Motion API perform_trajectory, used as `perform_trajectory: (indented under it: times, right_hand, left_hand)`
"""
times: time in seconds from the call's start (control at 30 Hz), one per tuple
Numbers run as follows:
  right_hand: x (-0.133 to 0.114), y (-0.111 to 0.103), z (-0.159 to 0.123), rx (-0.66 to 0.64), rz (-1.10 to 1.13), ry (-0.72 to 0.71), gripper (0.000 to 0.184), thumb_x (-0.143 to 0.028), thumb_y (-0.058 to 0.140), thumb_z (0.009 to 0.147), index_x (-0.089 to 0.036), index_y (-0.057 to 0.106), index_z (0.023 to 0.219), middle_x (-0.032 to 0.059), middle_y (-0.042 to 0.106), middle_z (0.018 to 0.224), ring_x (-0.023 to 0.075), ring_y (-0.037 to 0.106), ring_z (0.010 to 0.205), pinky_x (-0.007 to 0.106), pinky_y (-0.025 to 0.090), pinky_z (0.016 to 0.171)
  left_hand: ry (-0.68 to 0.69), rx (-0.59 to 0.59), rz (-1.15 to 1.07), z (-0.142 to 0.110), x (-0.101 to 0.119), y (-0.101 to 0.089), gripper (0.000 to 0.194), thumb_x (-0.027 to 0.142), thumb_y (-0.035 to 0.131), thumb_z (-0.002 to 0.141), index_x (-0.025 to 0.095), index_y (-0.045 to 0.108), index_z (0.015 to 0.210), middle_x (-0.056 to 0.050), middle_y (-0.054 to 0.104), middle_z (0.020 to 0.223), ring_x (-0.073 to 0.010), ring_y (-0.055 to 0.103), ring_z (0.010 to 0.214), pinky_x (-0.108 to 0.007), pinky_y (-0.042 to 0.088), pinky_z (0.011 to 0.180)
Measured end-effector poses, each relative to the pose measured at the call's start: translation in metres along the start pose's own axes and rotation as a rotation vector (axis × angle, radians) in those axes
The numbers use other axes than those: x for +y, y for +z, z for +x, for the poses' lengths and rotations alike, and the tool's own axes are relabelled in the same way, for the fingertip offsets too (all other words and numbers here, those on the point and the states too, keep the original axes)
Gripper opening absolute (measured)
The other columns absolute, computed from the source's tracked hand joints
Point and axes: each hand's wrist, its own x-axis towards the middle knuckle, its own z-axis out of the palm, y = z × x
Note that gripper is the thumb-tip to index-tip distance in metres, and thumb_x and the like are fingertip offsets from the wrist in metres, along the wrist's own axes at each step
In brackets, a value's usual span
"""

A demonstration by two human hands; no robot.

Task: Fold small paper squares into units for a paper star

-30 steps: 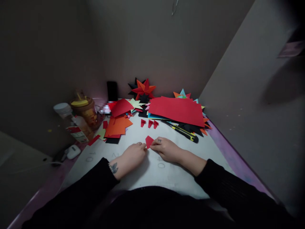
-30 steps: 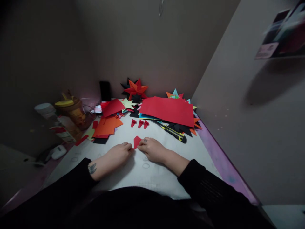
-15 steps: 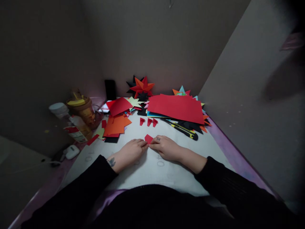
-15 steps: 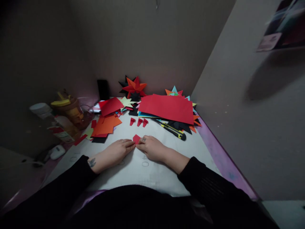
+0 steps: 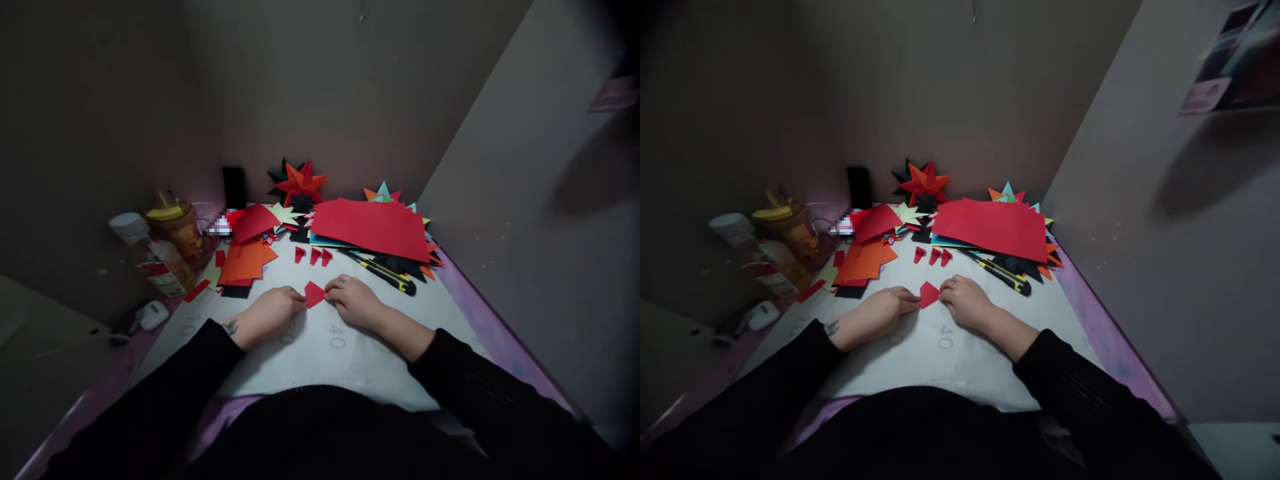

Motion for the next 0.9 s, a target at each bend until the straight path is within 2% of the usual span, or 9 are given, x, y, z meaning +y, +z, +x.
perform_trajectory:
  times: [0.1, 0.17, 0.37, 0.53, 0.63, 0.73, 0.9]
  right_hand:
    - [-0.001, 0.005, 0.003, 0.099, 0.103, 0.039, 0.022, -0.014, 0.053, 0.084, -0.018, 0.065, 0.102, 0.0086, 0.066, 0.102, 0.0229, 0.052, 0.099, 0.038, 0.041, 0.087]
    - [-0.002, 0.008, 0.006, 0.12, 0.141, 0.025, 0.023, -0.021, 0.056, 0.085, -0.018, 0.063, 0.107, 0.01, 0.063, 0.108, 0.0239, 0.05, 0.103, 0.04, 0.04, 0.09]
    - [0.0, 0.012, 0.011, 0.094, 0.217, -0.092, 0.008, -0.019, 0.059, 0.086, -0.02, 0.067, 0.085, 0.0081, 0.062, 0.101, 0.0222, 0.051, 0.1, 0.038, 0.041, 0.088]
    - [0.006, 0.013, 0.008, 0.115, 0.196, -0.24, 0.015, -0.012, 0.057, 0.085, -0.021, 0.067, 0.08, 0.0066, 0.065, 0.092, 0.0196, 0.054, 0.089, 0.036, 0.041, 0.082]
    - [0.009, 0.014, 0.007, 0.115, 0.203, -0.282, 0.017, -0.011, 0.054, 0.086, -0.021, 0.067, 0.081, 0.0055, 0.067, 0.091, 0.019, 0.056, 0.087, 0.036, 0.041, 0.081]
    - [0.01, 0.014, 0.008, 0.092, 0.28, -0.276, 0.015, -0.013, 0.054, 0.087, -0.021, 0.066, 0.086, 0.0054, 0.068, 0.092, 0.0186, 0.057, 0.088, 0.036, 0.042, 0.083]
    - [0.005, 0.014, 0.014, 0.048, 0.401, -0.159, 0.01, -0.016, 0.058, 0.086, -0.019, 0.066, 0.08, 0.005, 0.064, 0.086, 0.0177, 0.056, 0.087, 0.035, 0.043, 0.085]
  left_hand:
    - [-0.014, 0.014, -0.028, 0.0, -0.007, 0.004, 0.034, 0.003, 0.048, 0.08, 0.018, 0.07, 0.099, -0.006, 0.07, 0.11, -0.0199, 0.062, 0.099, -0.031, 0.048, 0.085]
    - [-0.002, 0.015, -0.027, 0.0, -0.009, 0.007, 0.034, 0.003, 0.047, 0.08, 0.019, 0.071, 0.1, -0.006, 0.07, 0.108, -0.0198, 0.062, 0.098, -0.031, 0.048, 0.086]
    - [0.016, 0.088, 0.006, 0.001, -0.006, 0.009, 0.035, 0.003, 0.049, 0.081, 0.018, 0.067, 0.107, -0.007, 0.068, 0.106, -0.0192, 0.061, 0.095, -0.032, 0.049, 0.084]
    - [0.036, 0.085, 0.104, 0.001, -0.004, 0.0, 0.026, 0.005, 0.051, 0.083, 0.017, 0.069, 0.097, -0.008, 0.067, 0.099, -0.0206, 0.06, 0.09, -0.033, 0.049, 0.08]
    - [0.07, 0.1, 0.098, 0.0, -0.005, -0.002, 0.029, 0.006, 0.049, 0.085, 0.017, 0.067, 0.105, -0.008, 0.066, 0.103, -0.0203, 0.059, 0.094, -0.033, 0.048, 0.083]
    - [0.159, 0.078, 0.075, 0.0, -0.008, 0.001, 0.032, 0.007, 0.05, 0.087, 0.019, 0.064, 0.113, -0.008, 0.066, 0.112, -0.021, 0.057, 0.102, -0.035, 0.046, 0.087]
    - [0.229, 0.045, 0.039, -0.001, -0.011, 0.005, 0.03, 0.009, 0.051, 0.086, 0.021, 0.066, 0.109, -0.006, 0.069, 0.107, -0.0192, 0.06, 0.1, -0.033, 0.045, 0.087]
